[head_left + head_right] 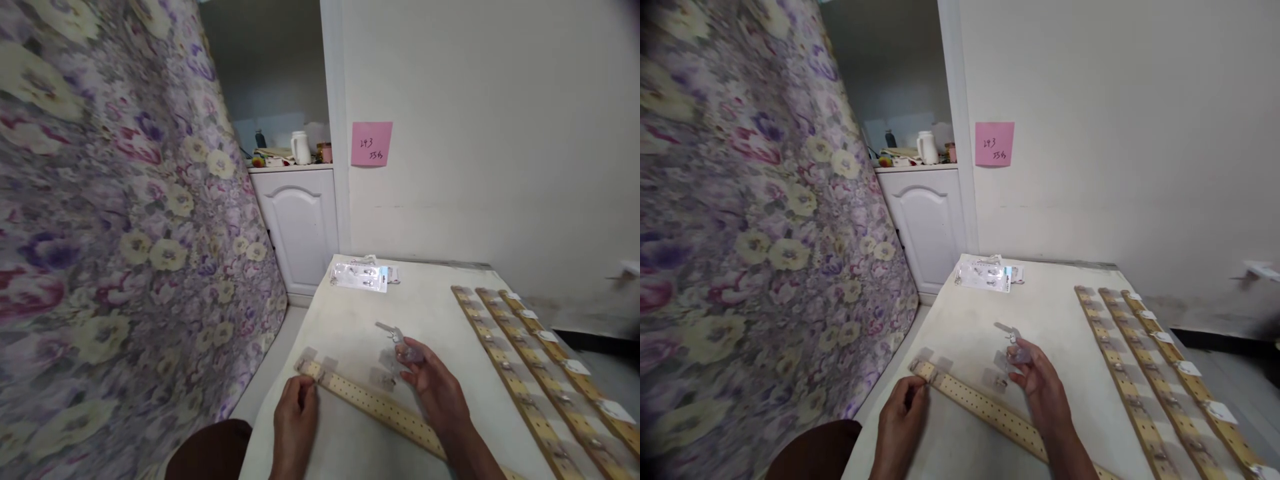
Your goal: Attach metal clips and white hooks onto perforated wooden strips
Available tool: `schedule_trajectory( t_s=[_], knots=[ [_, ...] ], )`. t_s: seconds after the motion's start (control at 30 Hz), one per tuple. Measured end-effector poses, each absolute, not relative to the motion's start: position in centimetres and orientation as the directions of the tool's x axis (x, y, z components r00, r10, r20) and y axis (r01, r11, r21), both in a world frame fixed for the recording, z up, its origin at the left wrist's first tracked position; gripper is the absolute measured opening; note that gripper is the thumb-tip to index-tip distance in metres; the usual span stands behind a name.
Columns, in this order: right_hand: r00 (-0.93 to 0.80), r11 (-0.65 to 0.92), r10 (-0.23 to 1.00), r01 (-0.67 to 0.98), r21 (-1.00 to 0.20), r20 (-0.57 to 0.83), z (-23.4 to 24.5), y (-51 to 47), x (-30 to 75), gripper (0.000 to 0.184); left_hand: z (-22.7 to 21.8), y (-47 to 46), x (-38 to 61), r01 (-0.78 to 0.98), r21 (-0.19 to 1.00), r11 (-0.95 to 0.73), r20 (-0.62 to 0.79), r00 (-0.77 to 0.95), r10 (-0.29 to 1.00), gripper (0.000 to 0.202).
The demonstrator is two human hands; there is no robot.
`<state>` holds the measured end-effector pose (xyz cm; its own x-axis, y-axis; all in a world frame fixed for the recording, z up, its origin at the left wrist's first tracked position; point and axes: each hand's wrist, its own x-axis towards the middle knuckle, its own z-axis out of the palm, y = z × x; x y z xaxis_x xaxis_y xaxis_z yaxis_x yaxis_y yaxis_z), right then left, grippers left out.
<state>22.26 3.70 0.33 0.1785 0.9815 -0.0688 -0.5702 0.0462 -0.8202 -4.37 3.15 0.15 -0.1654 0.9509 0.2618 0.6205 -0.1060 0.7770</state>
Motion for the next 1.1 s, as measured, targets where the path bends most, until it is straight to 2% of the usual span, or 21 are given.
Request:
schedule_trajectory(
  t_s=[0.17,0.3,0.4,0.47,0.57,0.67,0.77,0.9,1.1],
  knots=[
    [0.17,0.053,0.984,-0.544,-0.837,-0.049,1.4,3.2,22.2,0.038,0.8,2.6,-4.2,0.523,0.846,-0.106,0.237,-0.189,0.953,0.022],
    [0.028,0.031,0.999,-0.54,-0.841,0.02,2.2,2.4,21.6,0.043,1.5,0.4,-1.9,0.402,0.912,-0.083,0.152,-0.144,0.978,0.029],
    [-0.106,-0.027,0.994,-0.569,-0.822,0.04,2.0,1.9,20.7,0.045,1.6,-1.2,0.9,0.146,0.989,-0.019,0.016,0.023,1.0,0.035],
    [-0.21,-0.078,0.975,-0.62,-0.781,0.07,1.6,1.7,20.0,0.047,1.6,-1.5,2.5,-0.035,0.995,0.089,-0.083,0.143,0.986,0.037],
    [-0.319,-0.141,0.942,-0.662,-0.736,0.107,1.2,1.4,19.3,0.044,2.0,-1.1,3.7,-0.317,0.924,0.213,-0.184,0.118,0.976,0.036],
    [-0.411,-0.228,0.909,-0.623,-0.748,0.066,1.6,1.1,18.7,0.039,2.4,-0.6,3.6,-0.516,0.813,0.269,-0.229,0.141,0.963,0.03],
    [-0.445,-0.234,0.894,-0.569,-0.788,0.057,2.0,1.0,18.1,0.037,2.6,-0.7,3.3,-0.581,0.758,0.296,-0.233,0.183,0.955,0.027],
    [-0.435,-0.171,0.899,-0.466,-0.868,0.056,1.7,1.3,17.5,0.041,2.3,-1.1,2.8,-0.581,0.733,0.355,-0.298,0.195,0.934,0.027],
    [-0.285,-0.058,0.958,-0.249,-0.967,0.016,0.6,1.9,17.6,0.034,1.4,-1.1,1.7,-0.53,0.773,0.347,-0.356,0.091,0.93,0.026]
  ],
)
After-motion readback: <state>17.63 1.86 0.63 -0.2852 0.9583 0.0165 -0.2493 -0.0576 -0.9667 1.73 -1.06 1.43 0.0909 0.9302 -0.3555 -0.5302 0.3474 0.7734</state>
